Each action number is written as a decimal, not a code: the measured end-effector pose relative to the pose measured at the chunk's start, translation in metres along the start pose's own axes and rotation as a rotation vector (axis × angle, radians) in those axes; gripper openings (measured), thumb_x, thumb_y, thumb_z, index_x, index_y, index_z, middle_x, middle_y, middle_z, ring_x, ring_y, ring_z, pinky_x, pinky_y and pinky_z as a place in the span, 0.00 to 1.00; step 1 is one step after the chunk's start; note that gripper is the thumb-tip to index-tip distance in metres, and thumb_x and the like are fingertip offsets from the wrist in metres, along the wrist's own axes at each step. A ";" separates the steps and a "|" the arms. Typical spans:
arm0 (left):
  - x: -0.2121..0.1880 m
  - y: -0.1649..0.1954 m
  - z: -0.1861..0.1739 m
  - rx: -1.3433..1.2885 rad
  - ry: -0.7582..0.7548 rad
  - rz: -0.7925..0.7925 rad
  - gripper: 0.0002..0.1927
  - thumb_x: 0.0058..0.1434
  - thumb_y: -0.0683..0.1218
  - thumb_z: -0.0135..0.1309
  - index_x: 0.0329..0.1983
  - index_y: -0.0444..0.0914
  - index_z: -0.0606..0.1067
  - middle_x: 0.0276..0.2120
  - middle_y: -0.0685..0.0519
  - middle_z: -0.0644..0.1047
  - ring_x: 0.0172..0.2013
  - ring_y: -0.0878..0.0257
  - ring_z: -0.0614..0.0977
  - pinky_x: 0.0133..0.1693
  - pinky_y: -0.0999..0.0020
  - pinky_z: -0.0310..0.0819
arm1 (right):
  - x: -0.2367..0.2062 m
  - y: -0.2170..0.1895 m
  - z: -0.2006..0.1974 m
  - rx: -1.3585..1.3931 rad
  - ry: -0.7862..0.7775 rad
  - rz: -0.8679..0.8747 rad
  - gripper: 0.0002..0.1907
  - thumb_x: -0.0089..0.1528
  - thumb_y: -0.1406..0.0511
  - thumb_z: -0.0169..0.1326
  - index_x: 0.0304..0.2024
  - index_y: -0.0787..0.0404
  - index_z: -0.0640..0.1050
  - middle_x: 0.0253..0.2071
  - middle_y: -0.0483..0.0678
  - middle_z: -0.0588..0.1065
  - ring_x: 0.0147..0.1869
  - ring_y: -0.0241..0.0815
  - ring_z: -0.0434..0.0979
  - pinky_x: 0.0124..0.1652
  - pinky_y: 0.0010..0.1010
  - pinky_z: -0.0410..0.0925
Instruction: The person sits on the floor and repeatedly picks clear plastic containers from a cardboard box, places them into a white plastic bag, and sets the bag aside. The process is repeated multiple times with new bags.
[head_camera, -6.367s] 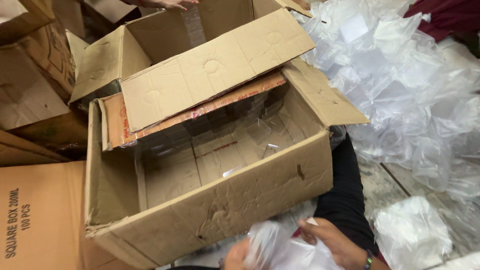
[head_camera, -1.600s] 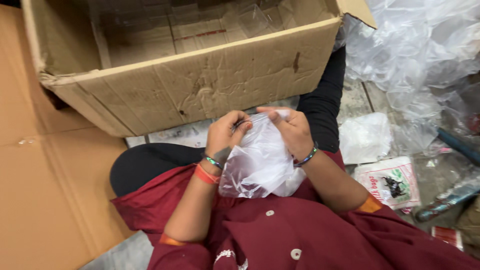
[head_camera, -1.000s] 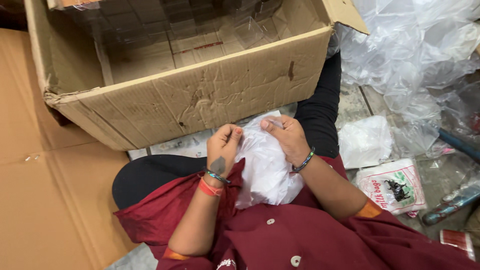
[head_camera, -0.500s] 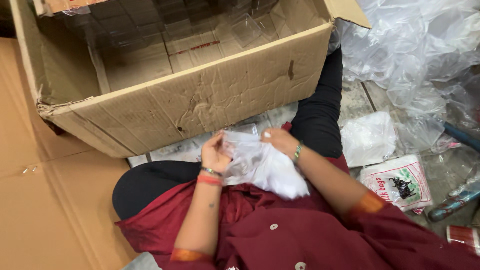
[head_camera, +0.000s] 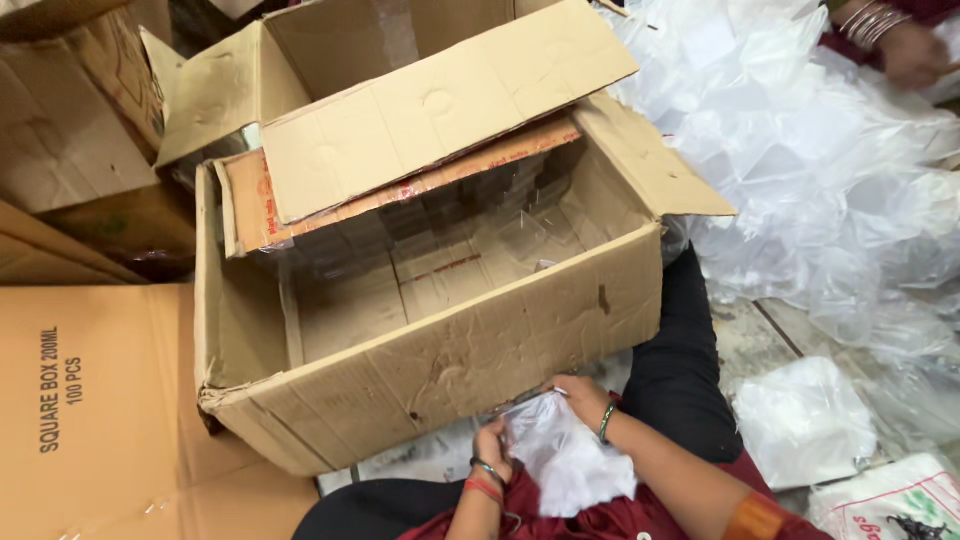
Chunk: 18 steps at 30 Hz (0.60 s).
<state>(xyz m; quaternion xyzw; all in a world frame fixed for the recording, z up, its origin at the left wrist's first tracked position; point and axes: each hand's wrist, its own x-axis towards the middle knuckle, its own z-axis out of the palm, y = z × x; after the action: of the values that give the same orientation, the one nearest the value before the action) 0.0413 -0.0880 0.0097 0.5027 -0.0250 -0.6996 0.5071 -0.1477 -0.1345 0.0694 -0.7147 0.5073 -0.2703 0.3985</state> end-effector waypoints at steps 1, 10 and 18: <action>-0.001 -0.002 0.001 -0.030 -0.014 0.004 0.14 0.62 0.43 0.47 0.50 0.38 0.76 0.39 0.50 0.80 0.35 0.56 0.80 0.35 0.60 0.70 | -0.003 0.004 -0.002 0.106 -0.032 -0.042 0.18 0.56 0.72 0.49 0.47 0.58 0.81 0.45 0.54 0.82 0.50 0.50 0.82 0.49 0.35 0.72; 0.000 -0.024 0.010 0.615 0.105 -0.038 0.19 0.69 0.49 0.38 0.51 0.36 0.76 0.47 0.44 0.79 0.44 0.55 0.77 0.47 0.56 0.68 | -0.004 0.020 -0.003 -0.534 -0.452 0.191 0.16 0.59 0.56 0.54 0.40 0.57 0.84 0.42 0.55 0.81 0.46 0.54 0.82 0.47 0.44 0.72; -0.007 -0.016 0.003 0.790 0.276 0.411 0.15 0.68 0.51 0.46 0.48 0.39 0.78 0.42 0.46 0.80 0.43 0.53 0.80 0.45 0.58 0.72 | -0.011 0.033 -0.011 0.024 -0.548 0.476 0.22 0.63 0.51 0.49 0.40 0.61 0.83 0.35 0.55 0.80 0.37 0.53 0.82 0.39 0.44 0.72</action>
<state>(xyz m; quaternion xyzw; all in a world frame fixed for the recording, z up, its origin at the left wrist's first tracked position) 0.0280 -0.0773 0.0072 0.7304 -0.3207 -0.4482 0.4036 -0.1767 -0.1329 0.0479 -0.6176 0.5306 0.0260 0.5800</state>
